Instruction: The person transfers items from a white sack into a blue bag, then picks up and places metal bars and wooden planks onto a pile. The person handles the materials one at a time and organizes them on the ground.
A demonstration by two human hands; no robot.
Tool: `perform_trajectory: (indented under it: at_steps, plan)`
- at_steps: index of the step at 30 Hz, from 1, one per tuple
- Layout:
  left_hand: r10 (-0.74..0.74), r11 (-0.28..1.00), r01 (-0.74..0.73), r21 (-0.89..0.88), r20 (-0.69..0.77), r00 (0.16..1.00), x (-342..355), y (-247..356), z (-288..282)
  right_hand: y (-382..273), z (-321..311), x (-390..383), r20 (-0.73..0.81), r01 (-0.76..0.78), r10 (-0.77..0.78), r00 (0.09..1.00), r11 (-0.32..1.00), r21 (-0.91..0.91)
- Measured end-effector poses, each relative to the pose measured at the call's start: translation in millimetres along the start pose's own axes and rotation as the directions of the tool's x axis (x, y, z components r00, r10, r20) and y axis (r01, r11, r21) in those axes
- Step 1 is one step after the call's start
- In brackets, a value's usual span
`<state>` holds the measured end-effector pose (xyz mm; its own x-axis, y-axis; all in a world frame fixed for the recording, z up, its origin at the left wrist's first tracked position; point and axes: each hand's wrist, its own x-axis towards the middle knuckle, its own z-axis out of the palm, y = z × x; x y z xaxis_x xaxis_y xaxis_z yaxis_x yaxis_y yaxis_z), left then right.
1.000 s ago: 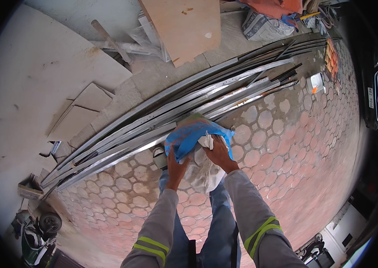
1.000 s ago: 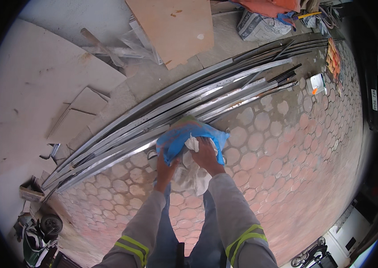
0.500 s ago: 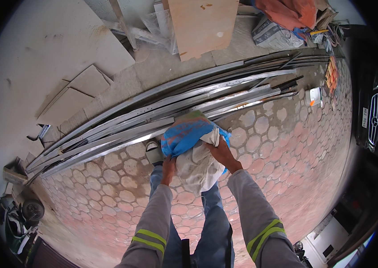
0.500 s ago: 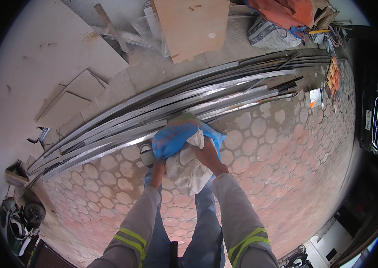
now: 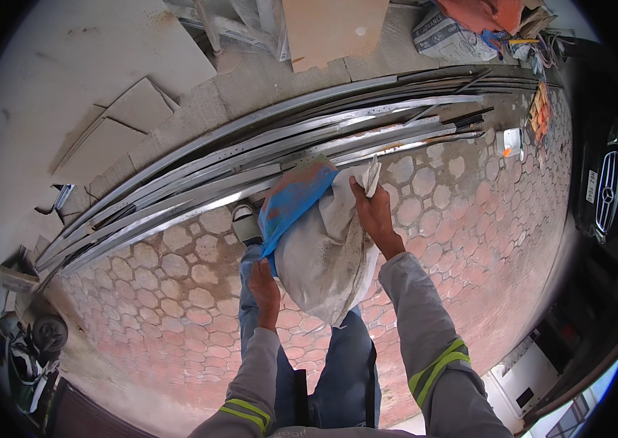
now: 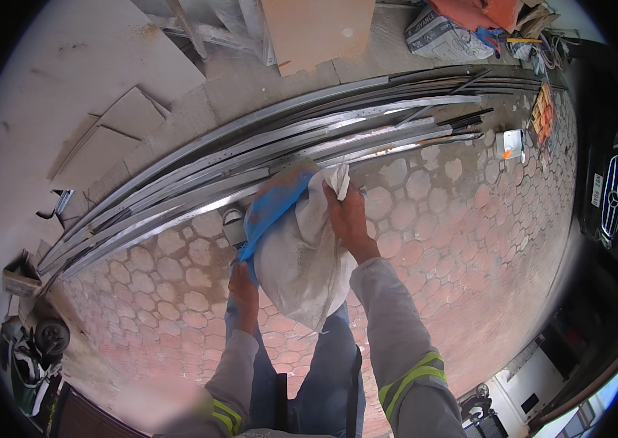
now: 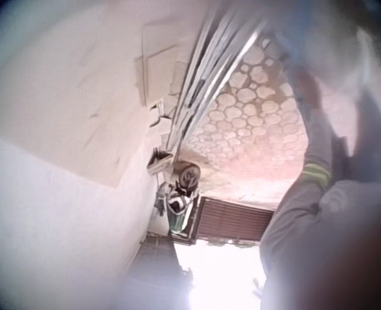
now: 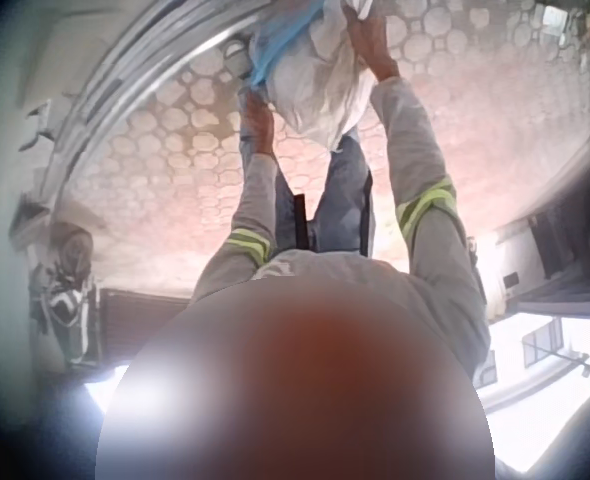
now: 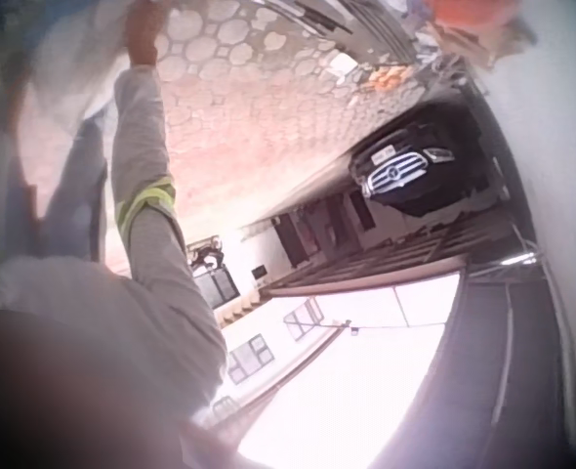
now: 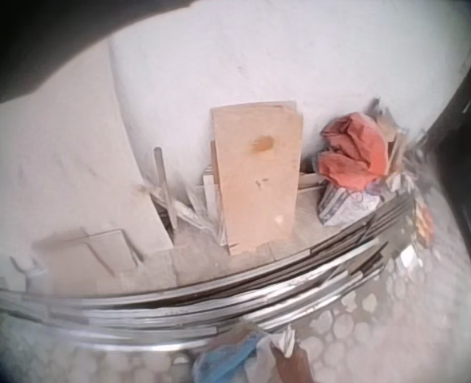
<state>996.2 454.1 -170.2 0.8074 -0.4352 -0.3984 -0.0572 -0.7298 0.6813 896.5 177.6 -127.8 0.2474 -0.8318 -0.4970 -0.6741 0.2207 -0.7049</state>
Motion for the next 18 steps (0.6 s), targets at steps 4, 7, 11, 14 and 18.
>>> perform_trajectory:
  at_steps: [4, 7, 11, 14, 18]
  plan:
    - [-0.224, 0.952, 0.205, -0.228, -0.059, 0.973, 20, 16, -2, -16, -7, -12, -0.084, 0.258, -0.282, 0.956, 0.94, -0.224]
    - [-0.323, 0.893, 0.291, -0.343, -0.041, 0.945, 29, 15, 3, -20, -22, -65, -0.165, -0.044, 0.003, 0.986, 0.969, -0.242]
    - [-0.242, 0.942, 0.233, -0.24, -0.009, 0.97, 27, 22, -2, -18, -35, -162, -0.053, -0.252, 0.247, 0.968, 0.932, -0.26]
    - [-0.237, 0.954, 0.244, -0.174, 0.057, 0.97, 15, 37, -9, -13, -33, -214, 0.027, -0.315, 0.336, 0.941, 0.904, -0.288]
    - [-0.211, 0.938, 0.227, -0.262, 0.088, 0.974, -36, 55, -37, 8, -43, -245, 0.012, -0.41, 0.423, 0.906, 0.885, -0.221]
